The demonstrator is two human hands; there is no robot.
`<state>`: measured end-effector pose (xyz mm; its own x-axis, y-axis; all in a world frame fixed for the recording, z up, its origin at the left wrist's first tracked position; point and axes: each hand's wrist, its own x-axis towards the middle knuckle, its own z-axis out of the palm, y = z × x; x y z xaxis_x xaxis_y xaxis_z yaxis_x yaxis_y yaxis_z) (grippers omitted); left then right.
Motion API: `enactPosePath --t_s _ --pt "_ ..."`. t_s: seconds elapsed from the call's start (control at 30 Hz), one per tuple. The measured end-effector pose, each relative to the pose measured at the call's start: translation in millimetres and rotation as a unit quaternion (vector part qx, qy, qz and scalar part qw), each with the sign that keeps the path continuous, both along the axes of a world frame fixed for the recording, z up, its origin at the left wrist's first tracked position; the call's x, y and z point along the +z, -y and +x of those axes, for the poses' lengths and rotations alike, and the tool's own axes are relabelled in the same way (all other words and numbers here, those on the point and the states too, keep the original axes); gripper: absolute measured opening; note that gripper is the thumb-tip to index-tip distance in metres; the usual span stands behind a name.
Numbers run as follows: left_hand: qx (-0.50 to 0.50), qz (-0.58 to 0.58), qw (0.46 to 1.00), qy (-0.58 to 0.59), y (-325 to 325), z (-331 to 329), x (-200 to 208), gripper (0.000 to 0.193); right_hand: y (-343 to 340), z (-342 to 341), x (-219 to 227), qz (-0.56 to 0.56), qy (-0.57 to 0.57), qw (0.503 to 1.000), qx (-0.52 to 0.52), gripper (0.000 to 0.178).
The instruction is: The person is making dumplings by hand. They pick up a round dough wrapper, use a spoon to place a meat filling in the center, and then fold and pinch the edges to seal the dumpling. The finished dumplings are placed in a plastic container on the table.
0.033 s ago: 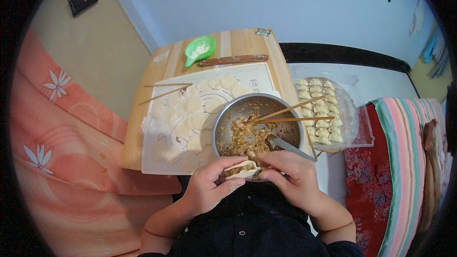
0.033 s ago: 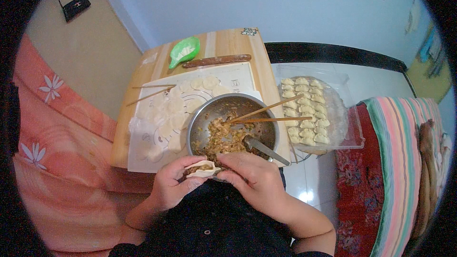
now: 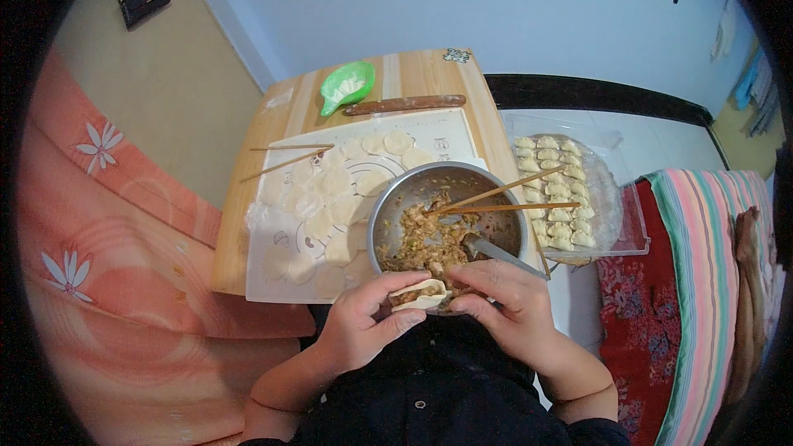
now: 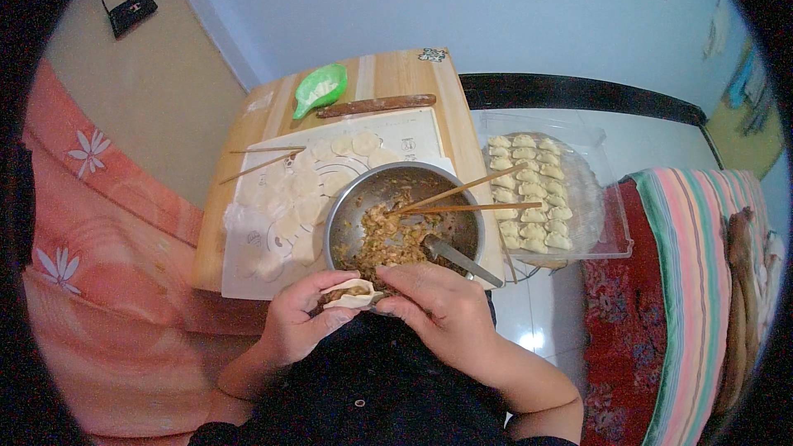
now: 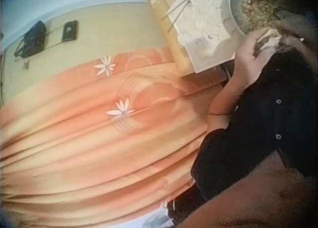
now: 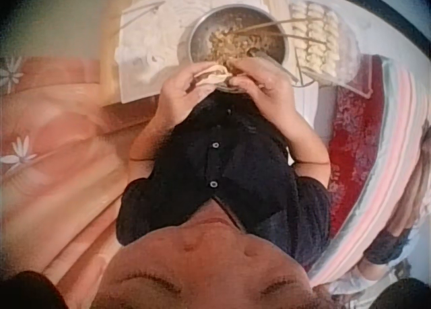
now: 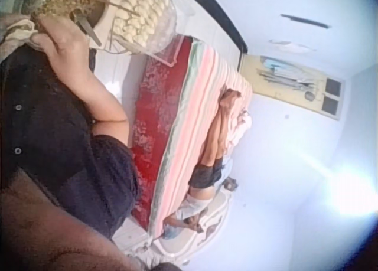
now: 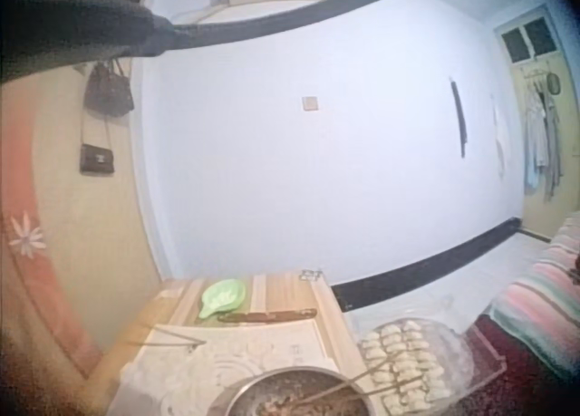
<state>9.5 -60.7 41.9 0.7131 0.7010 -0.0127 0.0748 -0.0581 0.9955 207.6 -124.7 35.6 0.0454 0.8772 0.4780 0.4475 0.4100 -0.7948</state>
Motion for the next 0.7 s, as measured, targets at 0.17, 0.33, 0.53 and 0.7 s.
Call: enactPosePath --t_s 0.17,0.33,0.53,0.7 --pt "-0.011 0.035 0.999 -0.004 1 0 -3 0.041 -3 4 1 0.001 -0.006 0.999 0.04 0.021" --pt "0.0 0.067 0.997 -0.031 2 2 4 0.04 0 -1 1 0.008 0.018 1.0 0.024 0.018" --pt "0.011 0.132 0.988 -0.077 4 0 9 0.039 2 -3 -2 0.08 0.123 0.989 -0.012 0.024" --pt "-0.009 0.163 0.984 -0.074 2 1 6 0.04 0 0 8 0.068 0.097 0.993 0.006 0.025"
